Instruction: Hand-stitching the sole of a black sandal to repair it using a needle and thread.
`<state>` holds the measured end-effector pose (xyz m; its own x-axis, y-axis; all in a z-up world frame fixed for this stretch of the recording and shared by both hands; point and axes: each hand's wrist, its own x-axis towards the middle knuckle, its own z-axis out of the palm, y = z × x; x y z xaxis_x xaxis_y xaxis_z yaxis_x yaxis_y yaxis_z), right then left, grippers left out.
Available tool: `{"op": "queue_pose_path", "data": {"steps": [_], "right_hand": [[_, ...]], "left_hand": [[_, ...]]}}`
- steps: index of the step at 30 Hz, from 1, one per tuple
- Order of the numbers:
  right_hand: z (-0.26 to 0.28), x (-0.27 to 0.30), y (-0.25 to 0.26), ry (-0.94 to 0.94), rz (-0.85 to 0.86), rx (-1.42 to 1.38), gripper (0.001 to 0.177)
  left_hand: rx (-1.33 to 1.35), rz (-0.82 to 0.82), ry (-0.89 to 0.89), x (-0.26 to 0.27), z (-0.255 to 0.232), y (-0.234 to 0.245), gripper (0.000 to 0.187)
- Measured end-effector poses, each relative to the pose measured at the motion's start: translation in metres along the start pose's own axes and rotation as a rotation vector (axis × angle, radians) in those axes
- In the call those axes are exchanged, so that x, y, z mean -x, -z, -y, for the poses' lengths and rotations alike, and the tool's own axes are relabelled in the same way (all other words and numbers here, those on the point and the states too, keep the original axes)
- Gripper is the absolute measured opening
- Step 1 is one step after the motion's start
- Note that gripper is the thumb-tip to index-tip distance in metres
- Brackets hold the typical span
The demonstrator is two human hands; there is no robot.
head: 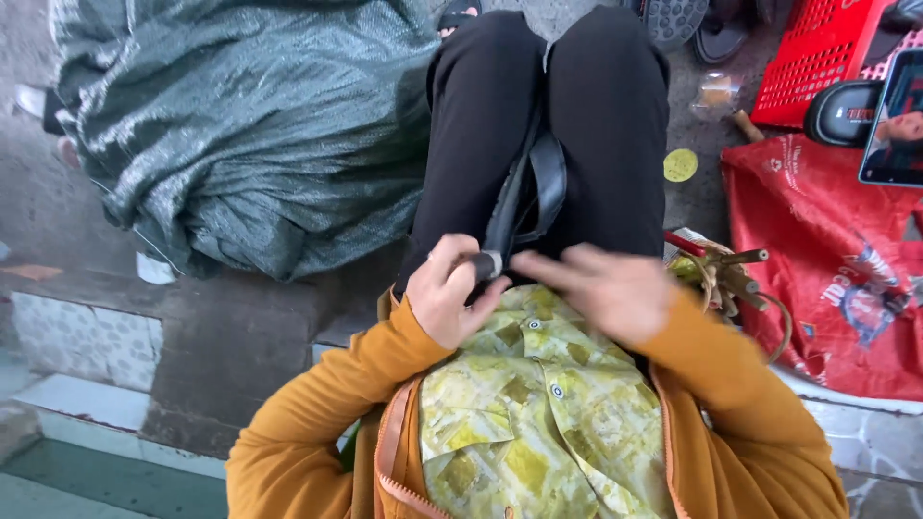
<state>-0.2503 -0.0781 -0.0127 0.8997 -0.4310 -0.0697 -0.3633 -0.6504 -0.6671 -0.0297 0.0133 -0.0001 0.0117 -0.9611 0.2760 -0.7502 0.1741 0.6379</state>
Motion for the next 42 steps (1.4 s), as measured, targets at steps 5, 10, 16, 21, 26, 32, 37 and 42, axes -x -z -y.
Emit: {"op": "queue_pose_path", "data": {"steps": [5,10,16,21,26,32,37,42], "right_hand": [[0.012,0.002,0.024,0.057,-0.086,-0.028,0.035],[-0.004,-0.021,-0.019,-0.158,-0.296,-0.423,0.060],[-0.034,0.024,-0.013,-0.379,-0.194,-0.178,0.026],[-0.047,0.106,0.024,-0.775,-0.336,0.255,0.022],[0.001,0.078,0.028,-0.746,-0.490,-0.455,0.048],[-0.005,-0.012,-0.048,-0.007,-0.514,-0.314,0.023],[-0.029,0.024,-0.031,-0.098,-0.540,-0.509,0.004],[-0.042,0.092,-0.012,-0.633,-0.679,0.101,0.012]], "left_hand": [[-0.061,0.008,-0.176,0.004,0.008,-0.002,0.030],[0.021,-0.085,-0.154,0.001,-0.001,-0.004,0.033],[0.003,-0.095,-0.181,0.001,0.002,-0.007,0.045],[-0.007,0.018,-0.166,-0.013,-0.014,0.004,0.039],[-0.132,0.055,-0.213,-0.026,-0.028,0.000,0.022],[-0.150,0.083,-0.248,-0.020,-0.036,0.004,0.017],[-0.080,0.148,-0.286,-0.014,-0.024,0.003,0.021],[-0.054,0.212,-0.366,-0.022,-0.020,-0.005,0.018]]}}
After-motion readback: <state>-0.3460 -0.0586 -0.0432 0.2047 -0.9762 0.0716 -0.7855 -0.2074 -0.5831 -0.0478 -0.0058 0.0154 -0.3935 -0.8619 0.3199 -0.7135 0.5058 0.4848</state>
